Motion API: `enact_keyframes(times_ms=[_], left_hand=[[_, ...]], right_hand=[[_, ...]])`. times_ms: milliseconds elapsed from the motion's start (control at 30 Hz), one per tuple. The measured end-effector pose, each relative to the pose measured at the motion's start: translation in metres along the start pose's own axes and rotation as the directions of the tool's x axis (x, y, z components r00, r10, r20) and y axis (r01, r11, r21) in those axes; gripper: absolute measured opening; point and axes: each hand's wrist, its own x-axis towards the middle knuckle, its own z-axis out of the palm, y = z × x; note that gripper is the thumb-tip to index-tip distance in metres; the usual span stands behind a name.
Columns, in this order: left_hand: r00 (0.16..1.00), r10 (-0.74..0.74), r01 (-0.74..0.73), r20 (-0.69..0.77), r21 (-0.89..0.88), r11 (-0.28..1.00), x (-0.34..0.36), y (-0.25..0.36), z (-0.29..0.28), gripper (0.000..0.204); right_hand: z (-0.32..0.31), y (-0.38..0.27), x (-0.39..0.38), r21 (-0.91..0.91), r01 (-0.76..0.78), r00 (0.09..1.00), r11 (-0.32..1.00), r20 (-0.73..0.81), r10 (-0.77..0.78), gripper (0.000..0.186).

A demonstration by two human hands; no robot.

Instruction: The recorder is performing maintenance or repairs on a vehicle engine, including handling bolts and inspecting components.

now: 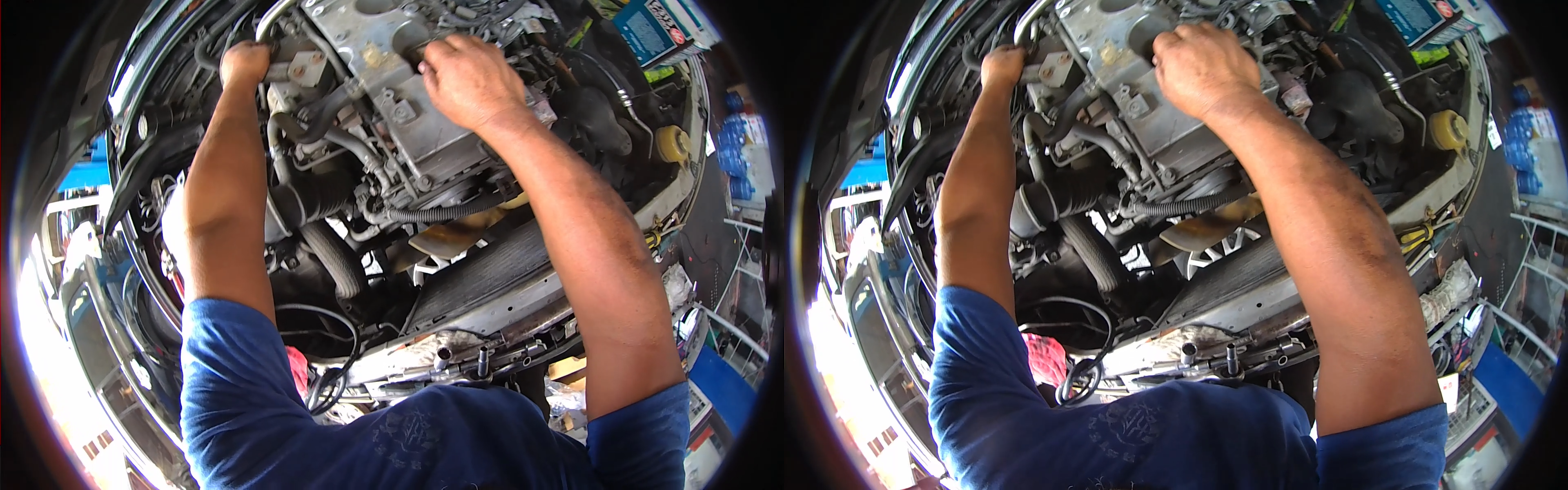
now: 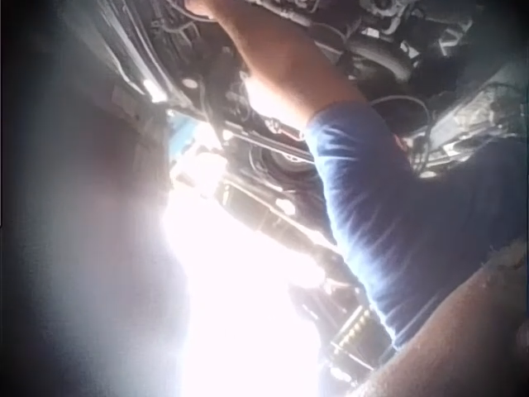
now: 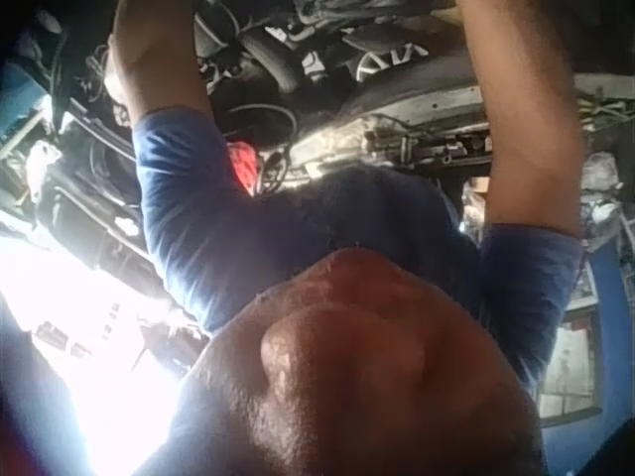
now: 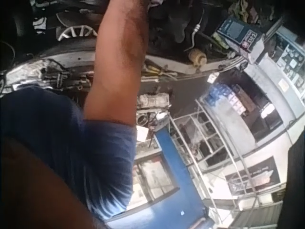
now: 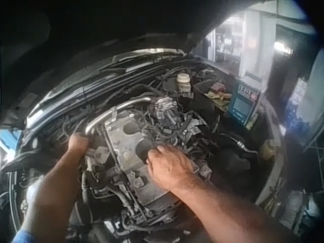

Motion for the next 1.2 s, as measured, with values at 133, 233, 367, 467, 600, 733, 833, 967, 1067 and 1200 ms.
enact_keyframes(times_ms=[133,233,367,467,600,733,833,967,1067,1200], left_hand=[[0.994,0.101,-0.105,0.041,0.096,0.99,0.013,0.011,0.015,0.045],[0.952,0.188,-0.301,0.243,0.616,0.728,0.029,-0.03,0.0,0.033],[0.908,0.351,-0.415,0.227,0.597,0.687,0.011,-0.011,-0.005,0.03],[0.994,-0.064,0.079,0.089,-0.177,0.981,-0.026,0.044,-0.014,0.027],[0.991,-0.132,0.136,0.036,-0.299,0.945,-0.039,0.048,-0.036,0.024],[0.997,-0.068,0.061,-0.027,-0.219,0.974,-0.032,0.027,-0.043,0.027],[0.999,-0.04,0.044,0.031,-0.167,0.985,-0.038,0.043,-0.033,0.027],[0.999,-0.032,0.032,0.018,0.009,0.999,-0.027,0.045,-0.026,0.028],[0.999,0.037,-0.044,0.027,0.321,0.946,-0.008,0.021,-0.03,0.029],[0.993,-0.101,0.103,0.052,-0.038,0.994,-0.025,0.032,-0.029,0.032]], right_hand=[[0.001,0.011,-0.003,-0.049,0.029,0.996,0.998,-0.08,-0.033,0.018],[-0.019,-0.018,0.004,0.03,0.001,1.0,1.0,-0.018,0.0,0.019],[-0.018,-0.019,0.005,0.054,-0.098,0.994,0.994,0.047,0.096,0.02],[-0.02,-0.007,0.0,0.001,-0.102,0.993,0.995,0.054,0.101,0.021],[-0.019,-0.013,0.002,0.004,-0.076,0.996,0.997,0.055,0.075,0.02],[-0.022,-0.022,0.003,0.034,-0.054,0.998,0.998,0.039,0.052,0.02],[-0.017,-0.011,0.002,-0.027,-0.092,0.992,0.995,0.088,0.094,0.029],[-0.002,-0.001,0.0,-0.087,0.022,0.999,0.996,-0.025,-0.024,0.018],[-0.004,-0.01,0.004,-0.033,0.034,0.999,0.999,-0.038,-0.035,0.019],[0.003,-0.003,0.002,-0.037,0.029,1.0,0.999,-0.011,-0.03,0.02]])
